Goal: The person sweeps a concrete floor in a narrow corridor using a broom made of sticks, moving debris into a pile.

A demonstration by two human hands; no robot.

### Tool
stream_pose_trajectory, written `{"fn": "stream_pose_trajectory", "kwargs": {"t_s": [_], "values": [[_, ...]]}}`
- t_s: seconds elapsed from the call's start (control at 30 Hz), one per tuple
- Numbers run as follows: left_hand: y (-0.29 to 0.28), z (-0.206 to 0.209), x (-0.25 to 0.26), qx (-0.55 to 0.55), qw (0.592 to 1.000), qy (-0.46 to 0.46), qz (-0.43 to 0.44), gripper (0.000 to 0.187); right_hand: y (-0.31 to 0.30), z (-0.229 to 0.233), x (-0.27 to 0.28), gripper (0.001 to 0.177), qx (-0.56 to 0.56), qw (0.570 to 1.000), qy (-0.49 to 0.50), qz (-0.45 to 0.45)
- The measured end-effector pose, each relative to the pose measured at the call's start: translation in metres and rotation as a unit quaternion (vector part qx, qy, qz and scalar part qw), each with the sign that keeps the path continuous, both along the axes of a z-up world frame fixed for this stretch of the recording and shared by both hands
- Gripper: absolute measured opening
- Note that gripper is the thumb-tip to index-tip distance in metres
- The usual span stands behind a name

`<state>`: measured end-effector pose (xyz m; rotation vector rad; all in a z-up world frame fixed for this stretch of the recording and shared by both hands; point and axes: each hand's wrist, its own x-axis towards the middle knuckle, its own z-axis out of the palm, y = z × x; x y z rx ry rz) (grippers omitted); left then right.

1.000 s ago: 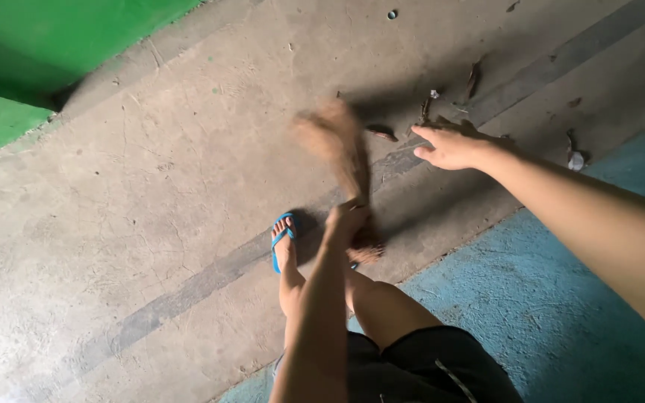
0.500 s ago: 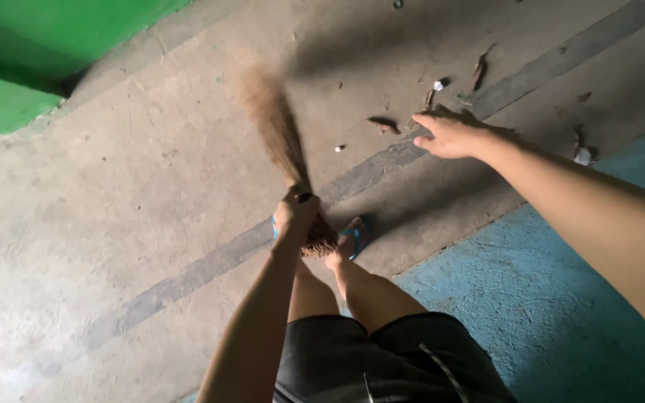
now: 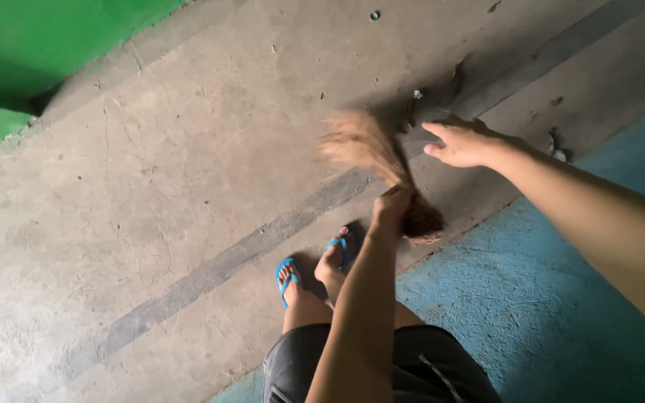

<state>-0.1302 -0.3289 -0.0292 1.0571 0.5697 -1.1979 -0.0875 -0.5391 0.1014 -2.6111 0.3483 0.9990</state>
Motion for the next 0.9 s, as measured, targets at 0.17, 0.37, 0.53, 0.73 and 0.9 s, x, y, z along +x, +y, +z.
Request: {"fn": "stream_pose_trajectory", "kwargs": {"t_s": [0.17, 0.37, 0.53, 0.73, 0.9], "values": [[0.032, 0.063, 0.047, 0.14, 0.923, -0.271, -0.234, 0.052, -0.008, -0.004, 0.008, 0.072, 0.022, 1.0, 0.008, -0.006], [0.13, 0.106, 0.104, 0.199, 0.917, -0.294, -0.18, 0.067, 0.03, -0.014, 0.04, 0.072, 0.051, 0.998, -0.021, 0.029], [0.216, 0.097, 0.104, 0.331, 0.906, -0.255, -0.066, 0.067, 0.079, 0.009, 0.073, 0.067, 0.012, 0.99, -0.06, 0.123], [0.307, 0.037, 0.07, 0.375, 0.906, -0.157, 0.115, 0.048, 0.124, 0.003, 0.098, 0.07, 0.036, 0.983, -0.056, 0.17], [0.321, -0.045, 0.037, 0.223, 0.911, 0.002, 0.346, 0.023, 0.138, -0.002, 0.099, 0.068, 0.01, 0.981, -0.016, 0.192]]}}
